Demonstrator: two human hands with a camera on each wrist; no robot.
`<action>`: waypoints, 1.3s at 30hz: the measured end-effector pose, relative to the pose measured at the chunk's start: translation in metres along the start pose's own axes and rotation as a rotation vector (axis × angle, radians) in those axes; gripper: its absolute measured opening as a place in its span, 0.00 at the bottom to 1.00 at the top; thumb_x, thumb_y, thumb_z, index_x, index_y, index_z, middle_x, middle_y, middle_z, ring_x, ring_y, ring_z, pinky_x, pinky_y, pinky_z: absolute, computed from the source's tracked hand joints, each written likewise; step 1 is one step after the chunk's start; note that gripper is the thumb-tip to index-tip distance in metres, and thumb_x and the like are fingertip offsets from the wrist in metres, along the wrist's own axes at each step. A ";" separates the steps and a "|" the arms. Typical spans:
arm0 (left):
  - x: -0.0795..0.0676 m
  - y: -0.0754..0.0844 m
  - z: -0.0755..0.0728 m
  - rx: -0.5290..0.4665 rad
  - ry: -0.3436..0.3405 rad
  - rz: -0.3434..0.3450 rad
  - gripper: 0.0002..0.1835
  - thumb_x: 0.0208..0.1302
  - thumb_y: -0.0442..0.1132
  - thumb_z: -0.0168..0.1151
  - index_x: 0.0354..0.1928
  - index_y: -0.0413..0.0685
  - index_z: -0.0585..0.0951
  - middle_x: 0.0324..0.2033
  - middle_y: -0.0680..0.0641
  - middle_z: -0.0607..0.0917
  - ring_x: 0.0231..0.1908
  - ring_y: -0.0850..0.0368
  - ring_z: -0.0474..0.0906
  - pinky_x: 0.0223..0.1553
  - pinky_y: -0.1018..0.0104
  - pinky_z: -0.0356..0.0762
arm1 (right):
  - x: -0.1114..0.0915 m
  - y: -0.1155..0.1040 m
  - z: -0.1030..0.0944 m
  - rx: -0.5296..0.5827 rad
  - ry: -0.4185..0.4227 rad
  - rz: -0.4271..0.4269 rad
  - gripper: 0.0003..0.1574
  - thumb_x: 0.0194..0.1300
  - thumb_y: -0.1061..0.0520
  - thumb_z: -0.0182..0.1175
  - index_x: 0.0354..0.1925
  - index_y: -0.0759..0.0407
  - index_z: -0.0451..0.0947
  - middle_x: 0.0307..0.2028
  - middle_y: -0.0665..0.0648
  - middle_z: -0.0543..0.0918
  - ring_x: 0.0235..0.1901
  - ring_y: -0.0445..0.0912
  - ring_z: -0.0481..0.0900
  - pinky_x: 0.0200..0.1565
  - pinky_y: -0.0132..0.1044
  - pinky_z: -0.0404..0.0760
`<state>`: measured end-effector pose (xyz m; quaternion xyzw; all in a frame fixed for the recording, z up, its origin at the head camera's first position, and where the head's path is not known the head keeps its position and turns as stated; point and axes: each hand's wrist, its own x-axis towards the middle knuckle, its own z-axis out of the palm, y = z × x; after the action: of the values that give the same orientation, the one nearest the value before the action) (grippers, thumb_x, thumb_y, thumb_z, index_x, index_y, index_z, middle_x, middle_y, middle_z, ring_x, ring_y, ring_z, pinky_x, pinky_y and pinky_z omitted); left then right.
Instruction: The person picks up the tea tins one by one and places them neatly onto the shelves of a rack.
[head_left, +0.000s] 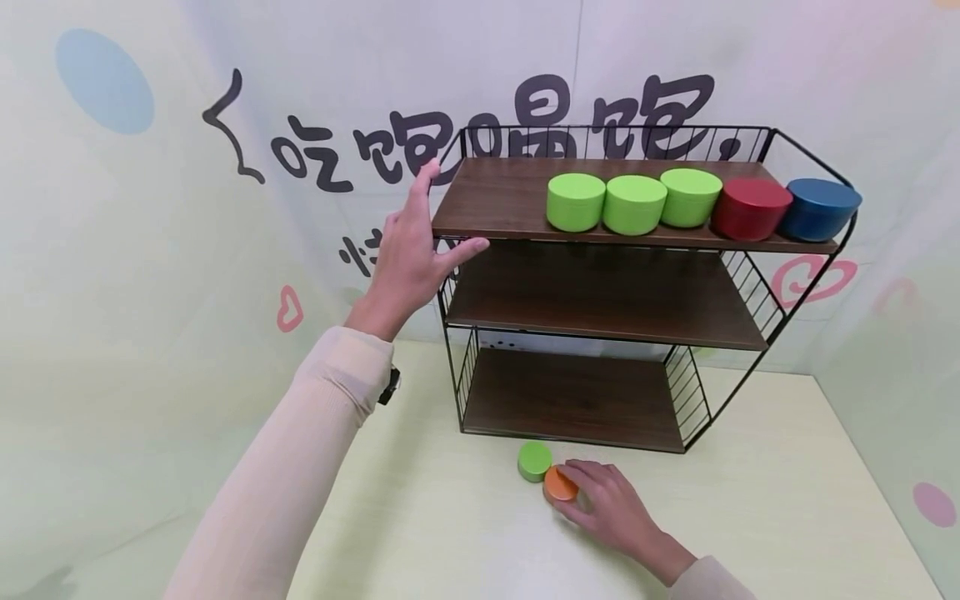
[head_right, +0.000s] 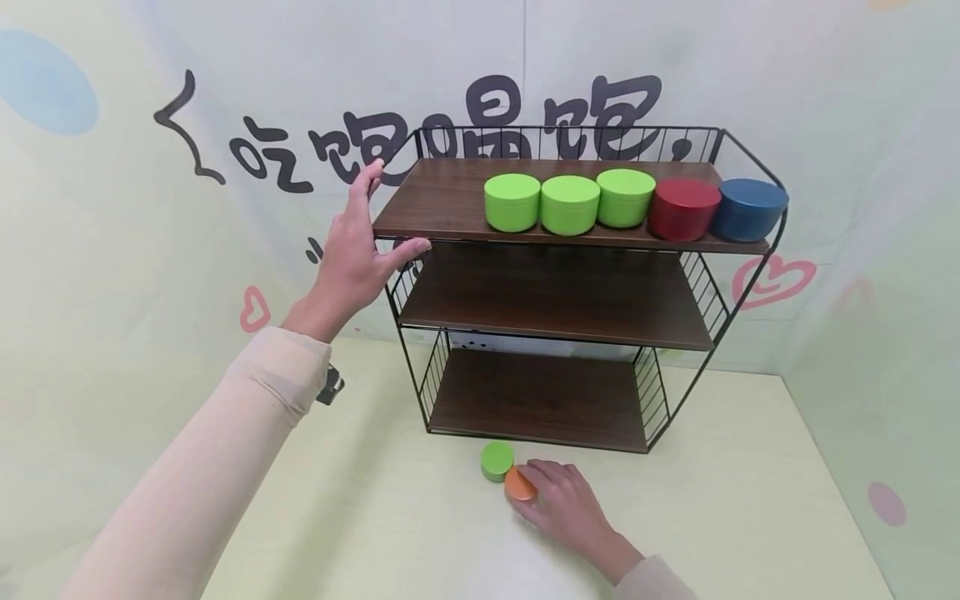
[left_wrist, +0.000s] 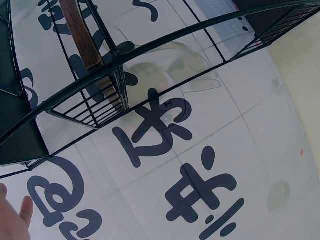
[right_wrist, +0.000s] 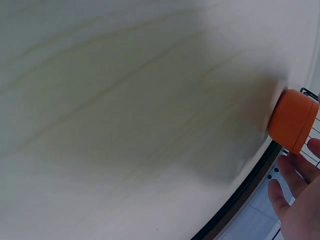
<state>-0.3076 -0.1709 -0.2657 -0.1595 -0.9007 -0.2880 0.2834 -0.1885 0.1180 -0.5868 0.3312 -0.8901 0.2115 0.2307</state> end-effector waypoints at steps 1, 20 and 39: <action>0.000 0.000 0.000 0.001 -0.001 -0.001 0.57 0.57 0.64 0.68 0.79 0.60 0.45 0.76 0.62 0.54 0.71 0.57 0.59 0.70 0.54 0.53 | -0.001 0.000 0.000 -0.003 -0.002 0.002 0.32 0.47 0.44 0.78 0.49 0.57 0.85 0.47 0.57 0.86 0.47 0.53 0.83 0.45 0.50 0.81; -0.001 0.001 -0.001 0.005 -0.004 -0.011 0.57 0.57 0.66 0.67 0.79 0.61 0.45 0.76 0.62 0.54 0.69 0.51 0.61 0.69 0.51 0.56 | -0.010 0.004 0.012 0.075 0.009 0.060 0.30 0.51 0.50 0.76 0.51 0.61 0.85 0.47 0.61 0.87 0.46 0.54 0.85 0.44 0.49 0.83; -0.002 0.001 -0.002 0.004 -0.004 -0.009 0.57 0.56 0.67 0.67 0.79 0.60 0.45 0.76 0.62 0.54 0.68 0.47 0.62 0.67 0.47 0.58 | -0.011 -0.002 0.010 0.027 -0.021 0.071 0.29 0.53 0.49 0.75 0.51 0.61 0.85 0.47 0.60 0.86 0.47 0.54 0.84 0.45 0.51 0.82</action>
<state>-0.3041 -0.1717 -0.2651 -0.1553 -0.9025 -0.2873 0.2806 -0.1825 0.1173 -0.6003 0.3047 -0.9008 0.2279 0.2093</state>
